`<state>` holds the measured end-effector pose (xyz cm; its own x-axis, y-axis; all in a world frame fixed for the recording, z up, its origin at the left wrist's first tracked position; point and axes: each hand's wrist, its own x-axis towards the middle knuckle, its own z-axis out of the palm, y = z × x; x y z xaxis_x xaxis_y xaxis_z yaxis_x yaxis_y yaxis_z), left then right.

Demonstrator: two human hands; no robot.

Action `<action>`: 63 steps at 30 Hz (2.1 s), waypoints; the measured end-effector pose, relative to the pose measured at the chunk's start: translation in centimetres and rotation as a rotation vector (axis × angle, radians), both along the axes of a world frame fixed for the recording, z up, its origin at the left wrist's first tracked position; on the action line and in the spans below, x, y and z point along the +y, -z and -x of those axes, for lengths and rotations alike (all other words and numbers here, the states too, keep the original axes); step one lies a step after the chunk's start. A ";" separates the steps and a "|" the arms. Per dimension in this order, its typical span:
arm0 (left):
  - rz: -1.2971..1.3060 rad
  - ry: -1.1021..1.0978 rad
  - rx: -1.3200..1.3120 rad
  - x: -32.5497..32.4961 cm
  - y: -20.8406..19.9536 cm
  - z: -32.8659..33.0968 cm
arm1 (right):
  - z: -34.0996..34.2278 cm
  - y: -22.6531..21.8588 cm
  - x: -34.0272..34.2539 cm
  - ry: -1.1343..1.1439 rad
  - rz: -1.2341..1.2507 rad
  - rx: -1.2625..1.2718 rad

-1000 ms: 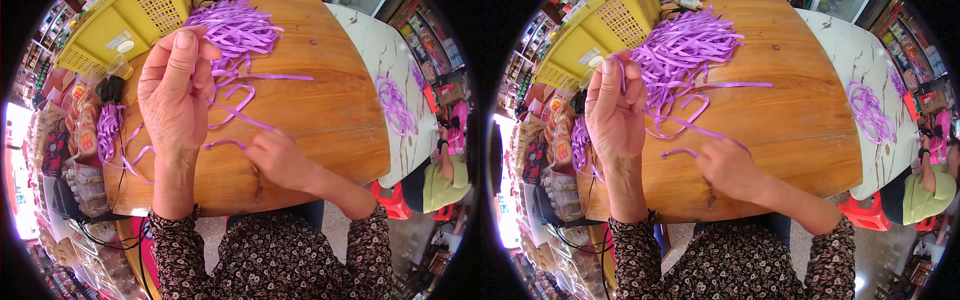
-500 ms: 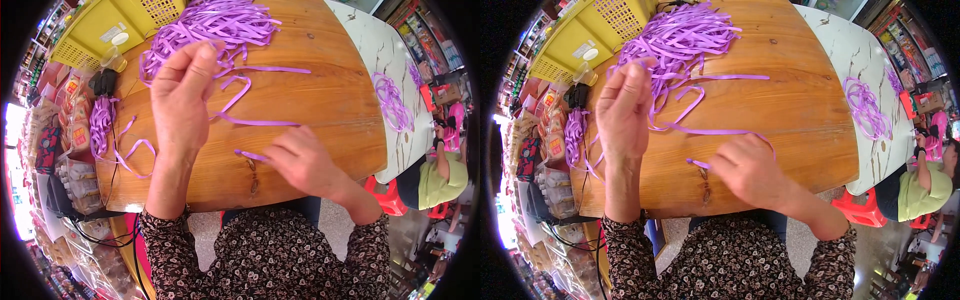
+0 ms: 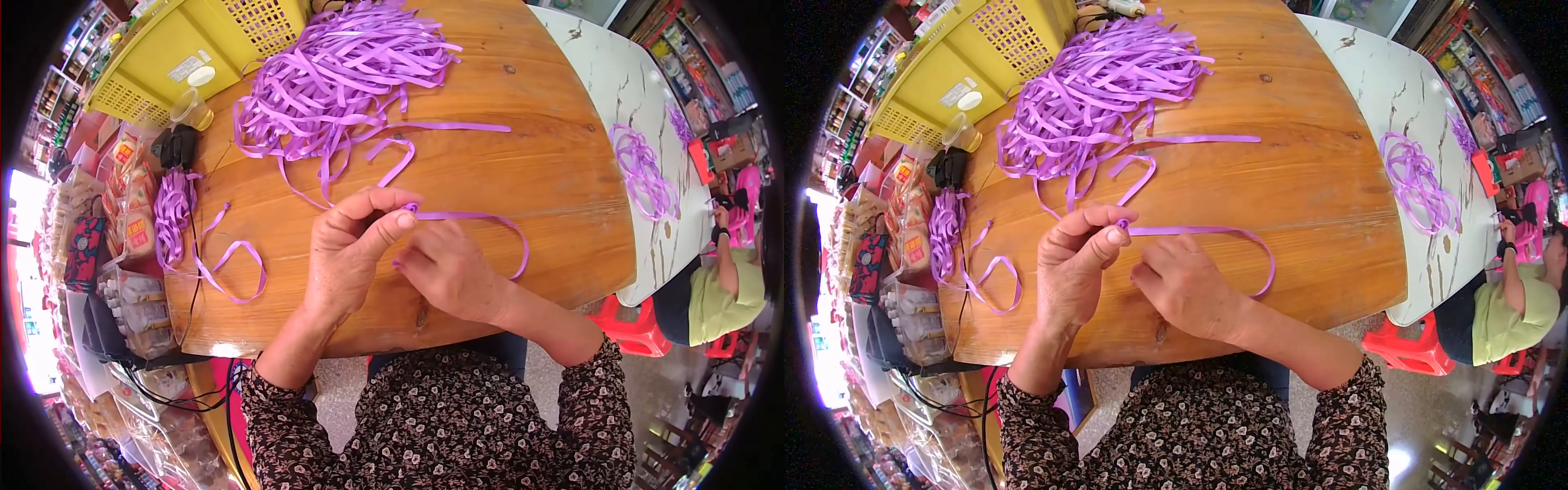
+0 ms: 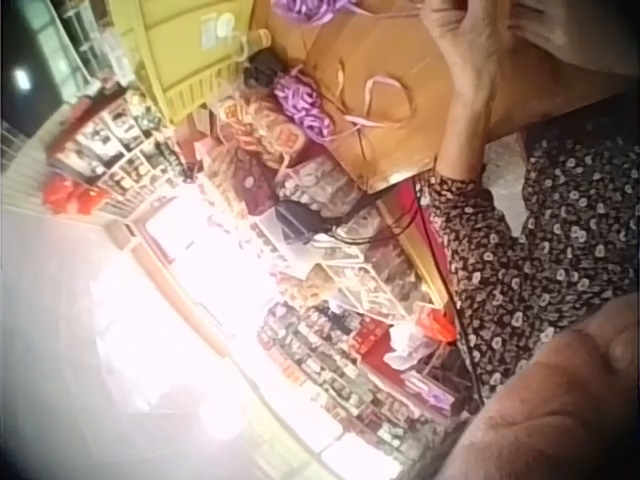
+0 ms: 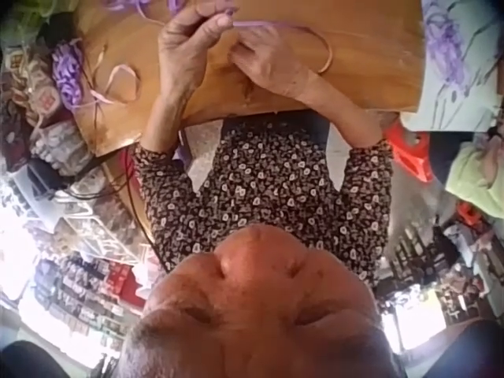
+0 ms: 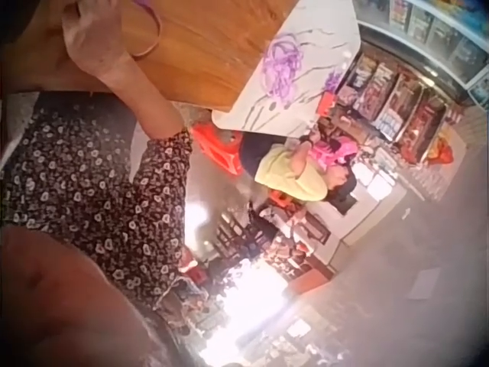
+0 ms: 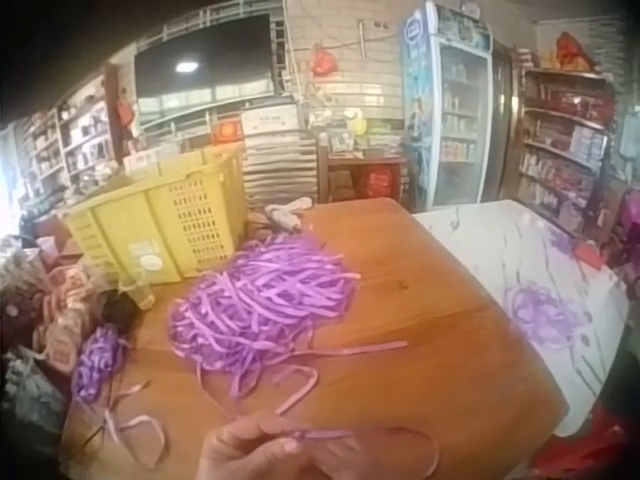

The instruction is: Tying knots in purple plastic ribbons at a table.

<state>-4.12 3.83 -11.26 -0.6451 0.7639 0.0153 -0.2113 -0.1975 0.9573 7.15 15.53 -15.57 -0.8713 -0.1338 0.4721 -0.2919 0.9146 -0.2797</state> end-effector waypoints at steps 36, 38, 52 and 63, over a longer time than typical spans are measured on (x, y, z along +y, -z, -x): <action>-0.070 0.010 0.157 -0.2 1.9 -0.2 | 0.4 -4.2 3.3 0.024 0.723 0.120; -0.046 0.011 0.139 -0.4 1.8 -0.3 | 0.3 -4.5 3.3 0.036 0.720 0.104; -0.058 0.034 0.194 0.0 2.6 -0.3 | 0.4 -3.9 3.3 -0.002 0.672 0.160; 0.044 -0.022 0.349 -0.2 2.0 -0.8 | 0.4 -3.5 3.2 0.008 0.617 0.158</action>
<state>-3.35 3.64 -13.27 -0.6228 0.7549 0.2053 0.1342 -0.1554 0.9787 6.74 18.71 -12.11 -0.7845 0.2105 0.5833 -0.3667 0.6012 -0.7100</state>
